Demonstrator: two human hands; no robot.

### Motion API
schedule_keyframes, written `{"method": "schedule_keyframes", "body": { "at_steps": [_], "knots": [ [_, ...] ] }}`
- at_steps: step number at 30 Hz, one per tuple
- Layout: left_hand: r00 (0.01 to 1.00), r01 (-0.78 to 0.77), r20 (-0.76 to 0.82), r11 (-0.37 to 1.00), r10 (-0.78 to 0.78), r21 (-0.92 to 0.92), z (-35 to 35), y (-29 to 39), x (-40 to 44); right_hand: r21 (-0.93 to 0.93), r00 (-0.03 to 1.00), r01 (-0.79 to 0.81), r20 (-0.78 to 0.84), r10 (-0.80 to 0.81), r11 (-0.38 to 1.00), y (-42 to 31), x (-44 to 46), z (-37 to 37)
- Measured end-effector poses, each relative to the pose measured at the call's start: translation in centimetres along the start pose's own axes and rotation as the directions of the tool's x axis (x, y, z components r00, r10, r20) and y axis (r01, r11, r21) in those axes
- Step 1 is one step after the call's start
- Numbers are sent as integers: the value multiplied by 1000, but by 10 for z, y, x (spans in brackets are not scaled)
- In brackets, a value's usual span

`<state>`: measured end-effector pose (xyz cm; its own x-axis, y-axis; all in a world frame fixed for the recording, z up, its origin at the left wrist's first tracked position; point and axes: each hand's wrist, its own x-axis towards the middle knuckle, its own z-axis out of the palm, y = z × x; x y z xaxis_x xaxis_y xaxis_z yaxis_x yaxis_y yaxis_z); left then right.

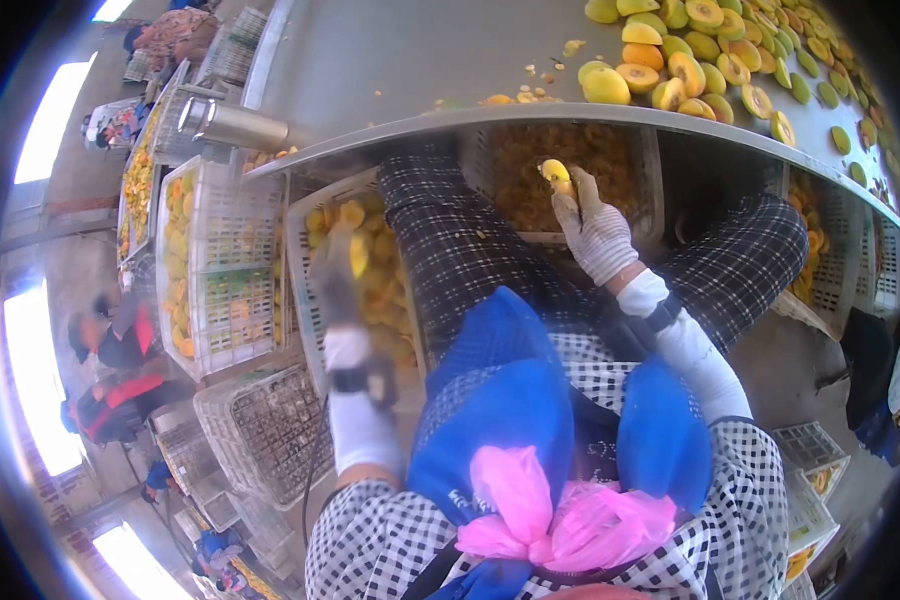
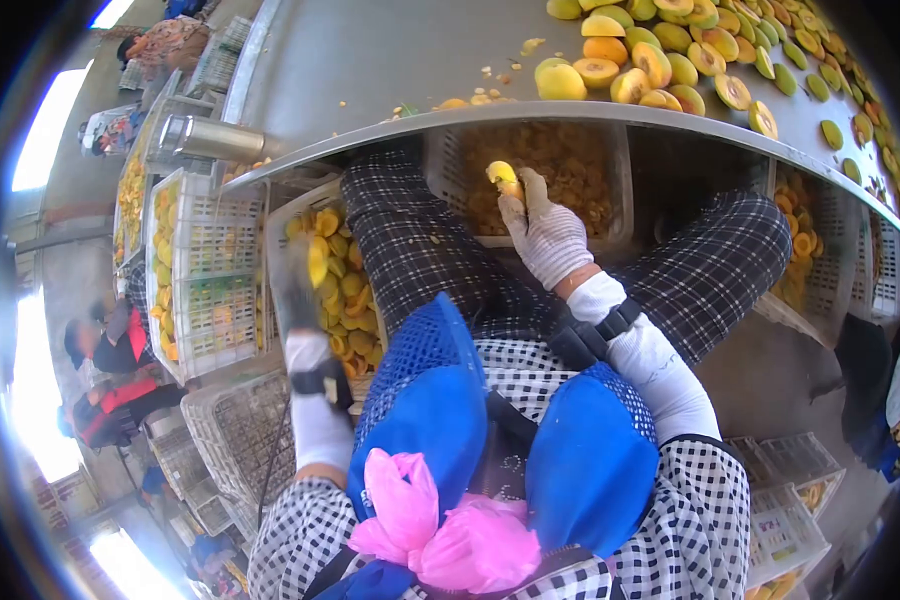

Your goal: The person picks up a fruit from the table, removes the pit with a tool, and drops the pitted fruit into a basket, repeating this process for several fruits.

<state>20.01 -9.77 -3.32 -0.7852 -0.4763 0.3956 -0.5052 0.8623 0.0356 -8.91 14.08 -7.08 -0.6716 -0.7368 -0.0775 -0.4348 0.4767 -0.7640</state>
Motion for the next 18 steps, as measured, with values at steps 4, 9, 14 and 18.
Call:
{"method": "schedule_keyframes", "body": {
  "at_steps": [4,9,14,18],
  "knots": [
    [432,479,543,693,-720,539,-10,-11,-44,-529,807,-145,426,409,836,54,24,24],
    [835,523,225,851,-503,-39,-7,20,70,-553,747,-148,481,459,820,33,33,7],
    [899,217,420,961,-128,-171,27,175,231,-342,811,-242,443,383,908,35,36,6],
    [871,-30,480,987,104,-159,90,255,277,-243,843,-286,396,364,927,32,35,-13]
  ]
}}
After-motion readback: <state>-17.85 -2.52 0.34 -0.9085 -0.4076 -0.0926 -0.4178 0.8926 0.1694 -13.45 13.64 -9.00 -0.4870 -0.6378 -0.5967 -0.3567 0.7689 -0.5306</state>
